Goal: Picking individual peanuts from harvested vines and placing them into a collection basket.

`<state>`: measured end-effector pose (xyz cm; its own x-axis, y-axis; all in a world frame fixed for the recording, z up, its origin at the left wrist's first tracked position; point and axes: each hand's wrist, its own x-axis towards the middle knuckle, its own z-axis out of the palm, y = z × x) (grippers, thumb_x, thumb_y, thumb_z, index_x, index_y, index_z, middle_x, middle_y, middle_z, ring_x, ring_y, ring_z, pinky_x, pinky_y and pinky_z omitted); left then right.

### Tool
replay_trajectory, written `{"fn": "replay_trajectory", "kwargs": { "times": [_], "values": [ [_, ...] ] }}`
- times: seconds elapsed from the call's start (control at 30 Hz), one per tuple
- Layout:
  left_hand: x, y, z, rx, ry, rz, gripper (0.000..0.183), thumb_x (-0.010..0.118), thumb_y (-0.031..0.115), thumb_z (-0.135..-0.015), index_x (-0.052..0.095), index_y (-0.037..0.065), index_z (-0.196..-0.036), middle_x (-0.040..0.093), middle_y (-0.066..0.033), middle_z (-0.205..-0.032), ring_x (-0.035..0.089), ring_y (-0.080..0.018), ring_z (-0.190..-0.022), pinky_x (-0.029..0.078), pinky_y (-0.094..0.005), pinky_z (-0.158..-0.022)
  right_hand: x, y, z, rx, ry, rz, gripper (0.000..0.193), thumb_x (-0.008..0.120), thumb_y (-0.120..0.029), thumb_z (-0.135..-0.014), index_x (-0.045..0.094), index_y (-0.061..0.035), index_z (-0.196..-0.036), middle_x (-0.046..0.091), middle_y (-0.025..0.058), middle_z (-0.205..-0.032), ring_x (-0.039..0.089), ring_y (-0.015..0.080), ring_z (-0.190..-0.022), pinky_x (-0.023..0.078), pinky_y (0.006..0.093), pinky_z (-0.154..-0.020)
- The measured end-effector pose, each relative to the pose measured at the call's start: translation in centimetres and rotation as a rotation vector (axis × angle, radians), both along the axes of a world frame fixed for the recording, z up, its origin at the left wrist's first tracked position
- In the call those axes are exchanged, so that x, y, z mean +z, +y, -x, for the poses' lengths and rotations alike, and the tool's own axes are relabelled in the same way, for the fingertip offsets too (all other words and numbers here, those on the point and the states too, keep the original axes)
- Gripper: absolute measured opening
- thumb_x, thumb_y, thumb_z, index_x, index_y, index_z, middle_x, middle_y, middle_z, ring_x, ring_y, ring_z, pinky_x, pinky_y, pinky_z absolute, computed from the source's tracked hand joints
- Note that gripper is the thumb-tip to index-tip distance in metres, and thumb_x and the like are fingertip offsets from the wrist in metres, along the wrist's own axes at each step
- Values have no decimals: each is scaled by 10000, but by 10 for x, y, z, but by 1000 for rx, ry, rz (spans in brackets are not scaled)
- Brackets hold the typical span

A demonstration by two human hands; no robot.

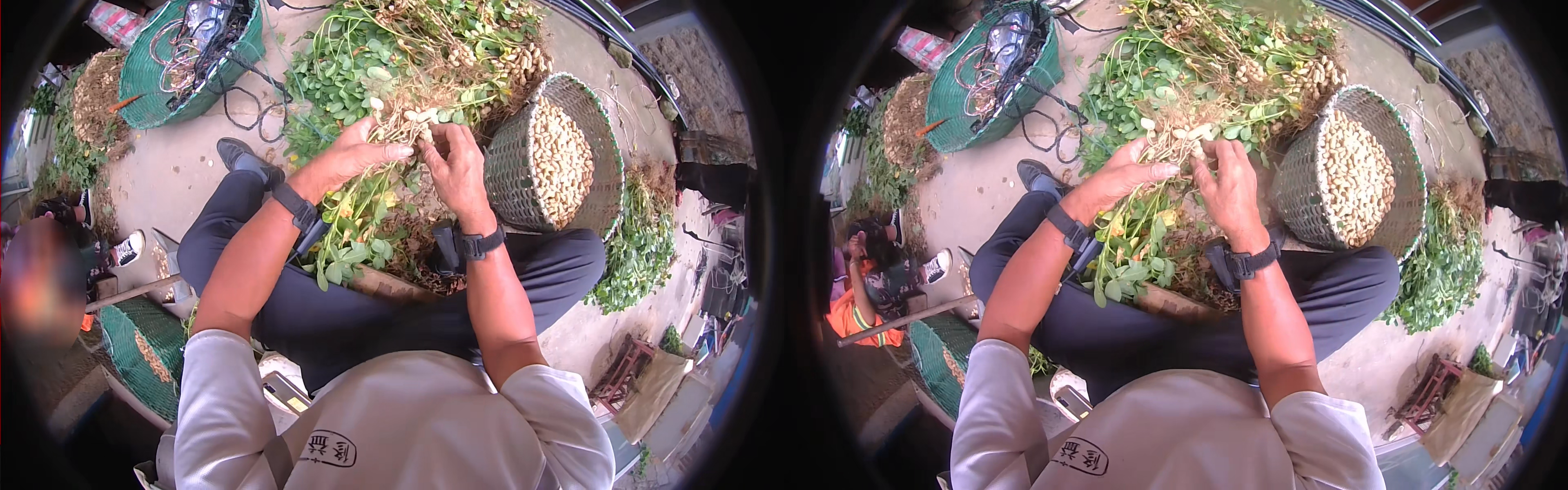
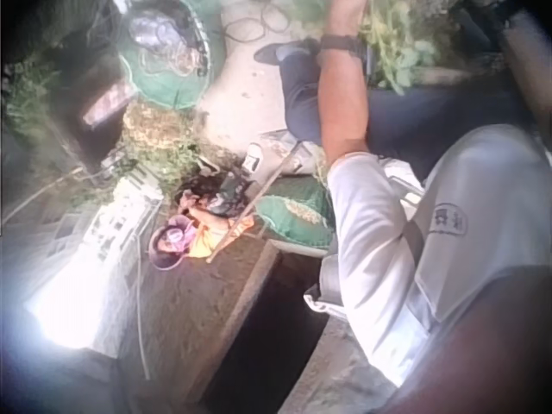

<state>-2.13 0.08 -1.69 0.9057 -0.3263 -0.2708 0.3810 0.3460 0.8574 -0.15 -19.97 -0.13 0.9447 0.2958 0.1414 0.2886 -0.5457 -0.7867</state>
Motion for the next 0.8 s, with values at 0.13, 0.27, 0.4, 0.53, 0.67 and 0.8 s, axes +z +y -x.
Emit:
{"fn": "replay_trajectory", "kwargs": {
  "times": [0.13, 0.27, 0.4, 0.53, 0.67, 0.8],
  "values": [
    [-3, 16, -2, -6, -19, -223, 455, 691, 74, -868, 538, 3, -1290, 643, -32, -1149, 608, -112, -992, 496, -270, -859, -13, -3, -23, 109, 246, -223, 272, 706, -175, -875, 636, 4, -1067, 668, 111, -921, 656, 175, -787, 527, 314, -700],
    [-9, 41, 1, -6, 60, -537, 340, 660, 67, -852, 616, -13, -1180, 668, -18, -1024, 598, -97, -890, 480, -256, -780, -38, -36, -49, -75, 509, -441, 242, 669, -170, -917, 641, -5, -1092, 680, 36, -911, 621, 102, -757, 512, 243, -683],
    [-21, 61, 10, 57, 133, -719, 363, 642, 104, -833, 609, -12, -1175, 668, -23, -1015, 601, -109, -872, 483, -272, -775, -107, -57, -55, -217, 578, -304, 169, 649, -159, -890, 678, -17, -978, 681, 40, -824, 626, 121, -729, 502, 271, -677],
    [-31, 73, 19, 135, 206, -598, 411, 575, 117, -864, 536, -25, -1248, 651, -52, -1089, 594, -109, -965, 463, -276, -866, -180, -58, -39, -214, 689, 117, 187, 643, -191, -889, 663, -11, -933, 641, 28, -783, 598, 107, -689, 513, 288, -608],
    [-31, 72, 23, 129, 283, -514, 427, 528, 113, -881, 502, -31, -1282, 641, -49, -1100, 588, -110, -963, 457, -276, -880, -224, -51, -37, -122, 530, 321, 171, 666, -195, -807, 710, -57, -899, 706, 170, -882, 685, 313, -867, 526, 383, -802],
    [-25, 61, 16, 112, 254, -341, 412, 489, 81, -864, 531, -29, -1259, 670, -56, -1051, 562, -107, -797, 476, -259, -778, -251, -38, -60, -36, 210, 418, 227, 657, -188, -820, 663, -69, -1012, 660, 207, -1006, 633, 391, -956, 512, 454, -837]
  ]
}}
